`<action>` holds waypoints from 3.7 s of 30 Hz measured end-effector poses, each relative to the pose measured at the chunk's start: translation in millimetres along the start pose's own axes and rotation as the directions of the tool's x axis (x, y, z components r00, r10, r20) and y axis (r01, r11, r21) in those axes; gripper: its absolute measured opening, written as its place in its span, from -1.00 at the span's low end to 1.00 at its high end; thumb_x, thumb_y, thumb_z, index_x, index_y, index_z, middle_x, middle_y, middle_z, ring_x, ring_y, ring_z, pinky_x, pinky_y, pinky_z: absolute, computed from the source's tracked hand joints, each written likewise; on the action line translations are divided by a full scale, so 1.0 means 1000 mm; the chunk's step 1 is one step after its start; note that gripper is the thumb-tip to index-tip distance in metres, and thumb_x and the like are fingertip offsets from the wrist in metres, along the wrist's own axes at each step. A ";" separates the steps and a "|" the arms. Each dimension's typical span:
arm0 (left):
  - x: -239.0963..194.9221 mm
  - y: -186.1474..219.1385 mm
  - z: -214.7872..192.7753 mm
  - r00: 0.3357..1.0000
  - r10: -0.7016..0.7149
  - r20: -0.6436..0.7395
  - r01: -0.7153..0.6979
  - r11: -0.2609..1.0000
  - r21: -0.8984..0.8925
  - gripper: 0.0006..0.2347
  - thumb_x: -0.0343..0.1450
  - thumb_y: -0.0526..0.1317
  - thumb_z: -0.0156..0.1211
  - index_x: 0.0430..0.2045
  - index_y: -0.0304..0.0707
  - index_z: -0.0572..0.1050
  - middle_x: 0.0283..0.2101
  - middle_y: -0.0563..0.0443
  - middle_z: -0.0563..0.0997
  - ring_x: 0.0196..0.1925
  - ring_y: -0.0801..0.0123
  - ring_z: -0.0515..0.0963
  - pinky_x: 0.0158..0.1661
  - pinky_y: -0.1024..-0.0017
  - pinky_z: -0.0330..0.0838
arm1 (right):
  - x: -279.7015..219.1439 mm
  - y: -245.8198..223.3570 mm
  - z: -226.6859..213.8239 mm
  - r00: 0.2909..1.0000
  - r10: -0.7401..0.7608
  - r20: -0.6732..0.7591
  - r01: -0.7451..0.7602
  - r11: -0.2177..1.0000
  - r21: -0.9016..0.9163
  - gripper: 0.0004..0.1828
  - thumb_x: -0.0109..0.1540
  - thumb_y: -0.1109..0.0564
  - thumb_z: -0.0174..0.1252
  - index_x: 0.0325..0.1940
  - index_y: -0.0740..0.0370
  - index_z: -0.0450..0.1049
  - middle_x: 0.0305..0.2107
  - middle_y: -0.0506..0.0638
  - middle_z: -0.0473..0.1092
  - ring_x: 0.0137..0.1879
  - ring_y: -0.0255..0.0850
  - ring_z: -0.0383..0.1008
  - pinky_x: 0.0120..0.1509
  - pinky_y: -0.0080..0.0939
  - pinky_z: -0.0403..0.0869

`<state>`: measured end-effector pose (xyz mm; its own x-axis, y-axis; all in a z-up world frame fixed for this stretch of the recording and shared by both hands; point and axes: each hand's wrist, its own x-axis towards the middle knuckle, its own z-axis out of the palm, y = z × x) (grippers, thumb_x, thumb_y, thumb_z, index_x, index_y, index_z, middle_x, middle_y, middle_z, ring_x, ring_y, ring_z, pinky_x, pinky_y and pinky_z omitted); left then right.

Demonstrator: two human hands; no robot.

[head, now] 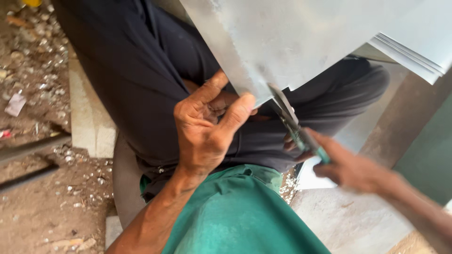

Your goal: The person sits cross-legged on the ground and uses tin snips to cut rectangular pieces from translucent plastic sheets. They hold the sheet on their lap, make cuts along the edges, and place the cut pieces onto a stack on the floor.

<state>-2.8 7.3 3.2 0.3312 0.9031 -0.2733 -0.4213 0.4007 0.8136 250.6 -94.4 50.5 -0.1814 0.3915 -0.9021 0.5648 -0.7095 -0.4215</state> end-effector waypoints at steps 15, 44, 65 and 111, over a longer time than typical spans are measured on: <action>0.006 -0.009 0.016 0.997 -0.050 0.053 0.049 0.998 0.030 -0.67 0.50 -0.40 0.28 0.17 -0.51 0.46 -0.25 -0.11 0.73 -0.26 0.43 0.74 -0.13 0.51 0.71 | 0.001 -0.025 0.083 0.921 0.096 -0.379 -0.024 0.982 0.189 -0.72 -0.15 0.25 -0.05 -0.36 0.31 0.37 -0.69 0.10 0.29 -0.56 -0.11 0.28 -0.44 -0.06 0.29; 0.090 -0.023 -0.046 0.805 0.011 0.594 0.284 0.870 -0.402 -0.82 0.60 -0.48 0.18 -0.36 -0.20 0.56 -0.27 0.01 0.60 -0.11 0.38 0.57 0.35 0.20 0.37 | 0.004 0.113 0.174 0.676 -0.035 -0.736 0.402 0.854 0.329 -0.73 -0.08 0.24 -0.05 -0.33 0.36 0.40 -0.51 0.08 0.46 -0.37 -0.15 0.47 -0.30 -0.09 0.51; 0.008 -0.090 0.063 0.944 -0.180 0.275 0.136 0.976 0.171 -0.88 0.54 -0.34 0.26 -0.11 -0.41 0.63 -0.11 0.02 0.68 -0.05 0.48 0.63 0.07 0.49 0.50 | -0.011 0.043 0.127 0.810 0.101 -0.578 0.321 0.748 0.581 -0.38 -0.04 0.26 -0.04 0.15 0.29 0.32 -0.25 0.08 0.44 -0.18 -0.18 0.43 -0.07 -0.17 0.46; -0.008 0.015 -0.035 0.997 0.016 -0.078 -0.018 1.000 -0.023 -0.71 0.43 -0.49 0.39 -0.11 -0.40 0.35 -0.41 -0.01 0.62 -0.39 0.61 0.53 -0.28 0.67 0.47 | 0.002 -0.072 0.103 0.981 -0.066 -0.182 0.106 0.969 0.221 -0.51 -0.17 0.24 -0.05 -0.13 0.24 0.31 -0.45 0.06 0.32 -0.27 -0.12 0.31 -0.14 -0.04 0.33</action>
<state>-41.2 11.2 -0.5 0.2576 0.9187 -0.2994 -0.4464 0.3879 0.8064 126.9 -103.0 69.6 -0.0691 0.5375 -0.8404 0.3502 -0.7757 -0.5249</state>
